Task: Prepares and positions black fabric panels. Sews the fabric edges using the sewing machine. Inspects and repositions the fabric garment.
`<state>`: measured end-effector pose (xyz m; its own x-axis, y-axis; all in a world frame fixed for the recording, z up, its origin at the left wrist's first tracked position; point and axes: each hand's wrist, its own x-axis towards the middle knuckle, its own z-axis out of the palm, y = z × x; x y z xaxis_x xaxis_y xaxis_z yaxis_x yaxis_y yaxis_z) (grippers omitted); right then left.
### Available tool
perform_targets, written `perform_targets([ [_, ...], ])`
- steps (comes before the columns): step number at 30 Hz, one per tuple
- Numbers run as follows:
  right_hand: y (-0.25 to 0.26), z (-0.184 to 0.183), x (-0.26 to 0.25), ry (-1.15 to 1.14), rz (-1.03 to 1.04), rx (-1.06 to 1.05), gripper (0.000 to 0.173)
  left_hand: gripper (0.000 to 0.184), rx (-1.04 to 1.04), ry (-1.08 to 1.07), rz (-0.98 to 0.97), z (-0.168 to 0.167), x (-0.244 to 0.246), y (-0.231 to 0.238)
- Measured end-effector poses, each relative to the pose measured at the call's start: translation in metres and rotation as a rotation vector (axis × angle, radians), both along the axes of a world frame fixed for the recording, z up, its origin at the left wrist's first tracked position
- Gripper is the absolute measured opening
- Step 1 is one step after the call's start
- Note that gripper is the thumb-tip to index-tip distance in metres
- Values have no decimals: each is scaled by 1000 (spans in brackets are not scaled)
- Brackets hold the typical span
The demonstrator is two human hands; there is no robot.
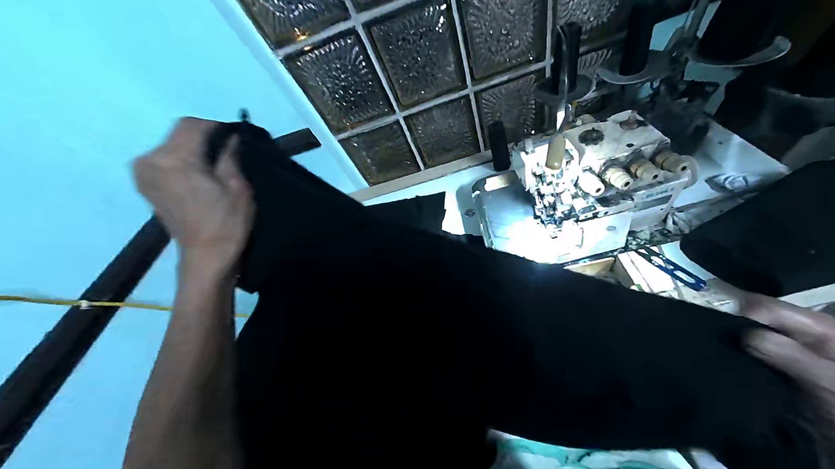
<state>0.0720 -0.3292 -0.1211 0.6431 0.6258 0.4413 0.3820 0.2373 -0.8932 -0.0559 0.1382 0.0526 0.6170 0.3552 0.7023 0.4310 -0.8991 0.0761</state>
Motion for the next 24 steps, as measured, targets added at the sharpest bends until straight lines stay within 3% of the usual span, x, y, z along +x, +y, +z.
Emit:
perform_targets([
  [2, 16, -39, 24, 66, -200, -247, 13, 35, -104, 114, 72, -33, 24, 6],
  [4, 25, -80, 49, 138, -237, -485, 11, 36, -190, 213, 114, -66, 41, 21],
  [7, 32, -98, 70, 123, -290, -623, 17, 35, -270, 264, 176, -98, 54, 43],
  [14, 57, -73, 92, 372, -386, -443, 17, 36, -288, 258, 220, -107, 50, 71],
  [18, 48, -76, 95, 157, -455, -384, 13, 38, -139, 284, 250, -104, 35, 73],
  [24, 25, -79, 77, -203, -635, -457, 32, 39, -35, 140, 179, -109, 27, 65],
])
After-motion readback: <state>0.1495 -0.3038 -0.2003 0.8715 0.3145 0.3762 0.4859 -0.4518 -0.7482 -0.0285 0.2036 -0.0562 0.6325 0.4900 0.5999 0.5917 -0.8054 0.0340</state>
